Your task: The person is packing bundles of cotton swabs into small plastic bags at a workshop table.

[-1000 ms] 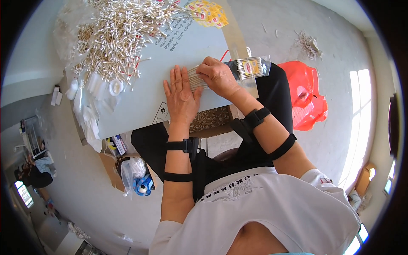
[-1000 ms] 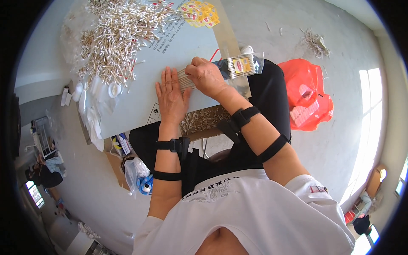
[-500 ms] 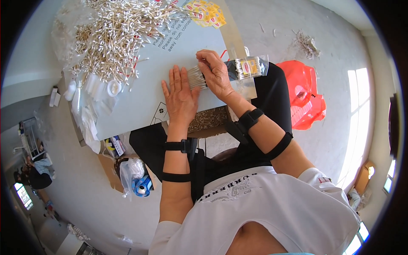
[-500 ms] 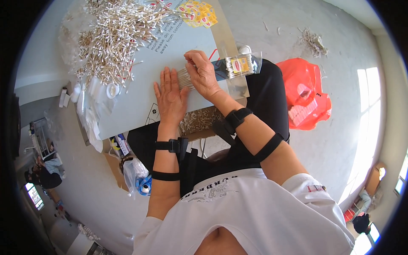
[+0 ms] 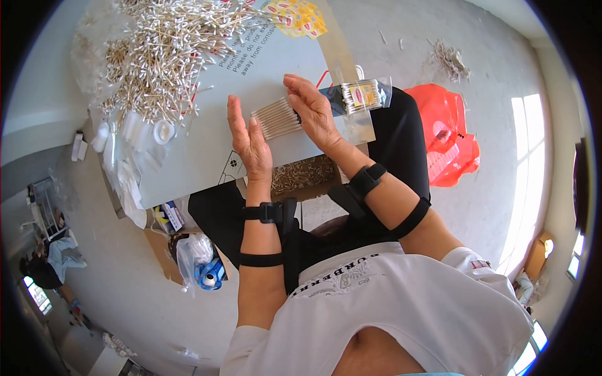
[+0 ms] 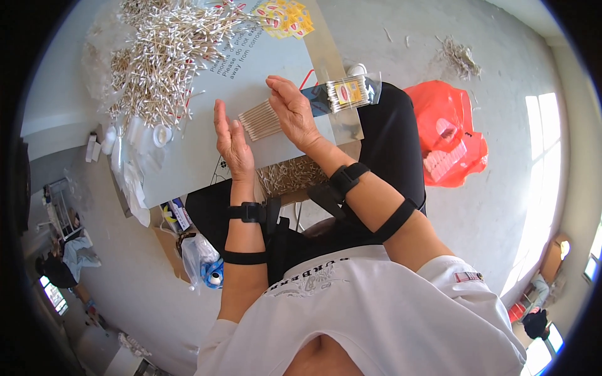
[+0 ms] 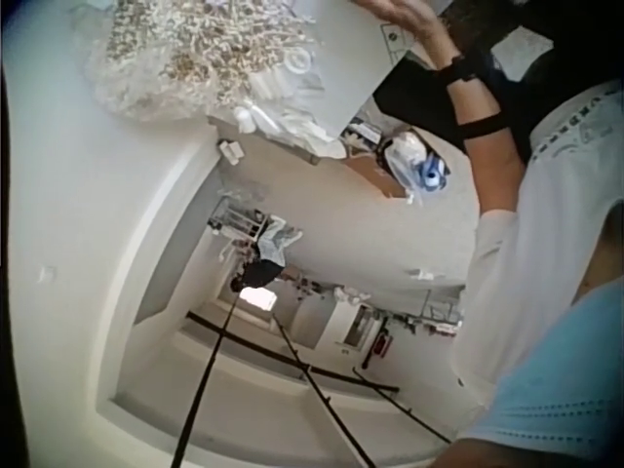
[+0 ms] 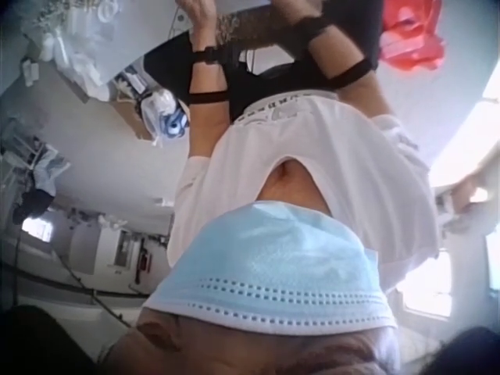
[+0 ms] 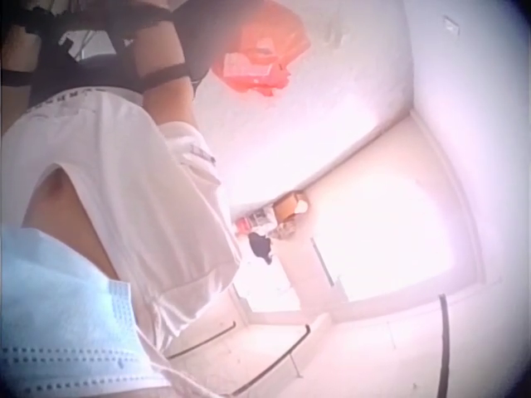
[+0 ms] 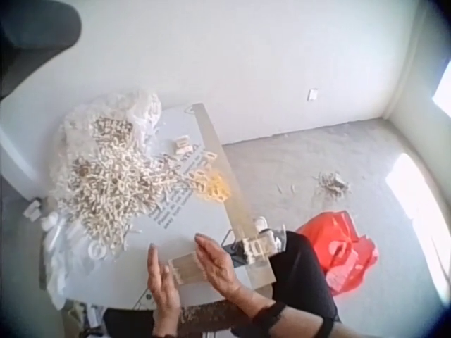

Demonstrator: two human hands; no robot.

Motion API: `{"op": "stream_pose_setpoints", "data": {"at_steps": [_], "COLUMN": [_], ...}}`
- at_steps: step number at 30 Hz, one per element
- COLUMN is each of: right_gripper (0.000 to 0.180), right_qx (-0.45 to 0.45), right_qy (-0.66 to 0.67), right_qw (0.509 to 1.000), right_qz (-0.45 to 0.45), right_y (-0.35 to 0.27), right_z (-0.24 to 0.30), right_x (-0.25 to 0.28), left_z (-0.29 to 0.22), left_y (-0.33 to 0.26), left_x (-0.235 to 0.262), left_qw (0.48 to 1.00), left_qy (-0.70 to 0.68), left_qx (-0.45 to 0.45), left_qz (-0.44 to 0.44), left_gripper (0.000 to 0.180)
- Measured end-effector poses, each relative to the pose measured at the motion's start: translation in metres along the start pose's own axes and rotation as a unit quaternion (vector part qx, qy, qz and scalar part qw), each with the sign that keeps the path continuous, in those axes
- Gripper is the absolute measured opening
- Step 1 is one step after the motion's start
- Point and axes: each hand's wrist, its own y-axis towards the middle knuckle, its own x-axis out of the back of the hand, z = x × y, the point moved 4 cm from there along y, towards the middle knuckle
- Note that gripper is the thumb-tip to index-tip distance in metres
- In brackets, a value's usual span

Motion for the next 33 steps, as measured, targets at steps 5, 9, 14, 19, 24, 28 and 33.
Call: {"op": "stream_pose_setpoints", "data": {"at_steps": [5,9,14,19,24,28,33], "right_gripper": [0.054,0.061,0.058,0.057,0.05,0.046,0.049], "right_qx": [0.161,0.218,0.242,0.255,0.278,0.179,0.09], "right_qy": [-0.327,-0.439,-0.431,-0.412,-0.454,-0.624,-0.641], "right_qw": [0.918,0.837,0.841,0.84,0.822,0.76,0.76], "right_qz": [0.155,0.242,0.221,0.245,0.202,0.037,0.054], "right_y": [-0.005,-0.005,-0.009,-0.008,-0.011,-0.014,-0.02], "right_z": [0.03,0.02,0.015,0.015,0.025,0.059,0.024], "right_x": [0.012,0.011,0.008,0.014,0.022,0.076,0.127], "left_z": [-0.014,-0.009,-0.006,-0.009,-0.005,-0.008,-0.017], "left_y": [-0.012,-0.021,-0.021,-0.022,-0.022,-0.024,-0.02], "left_x": [-0.001,-0.012,-0.013,-0.014,-0.015,-0.025,-0.066], "left_qw": [0.91,0.835,0.826,0.829,0.83,0.828,0.84], "left_qy": [0.367,0.489,0.505,0.5,0.496,0.5,0.472], "left_qx": [-0.094,-0.099,-0.084,-0.08,-0.096,-0.095,-0.104], "left_qz": [0.17,0.233,0.237,0.239,0.235,0.236,0.248], "left_gripper": [0.064,0.072,0.072,0.072,0.073,0.074,0.072]}}
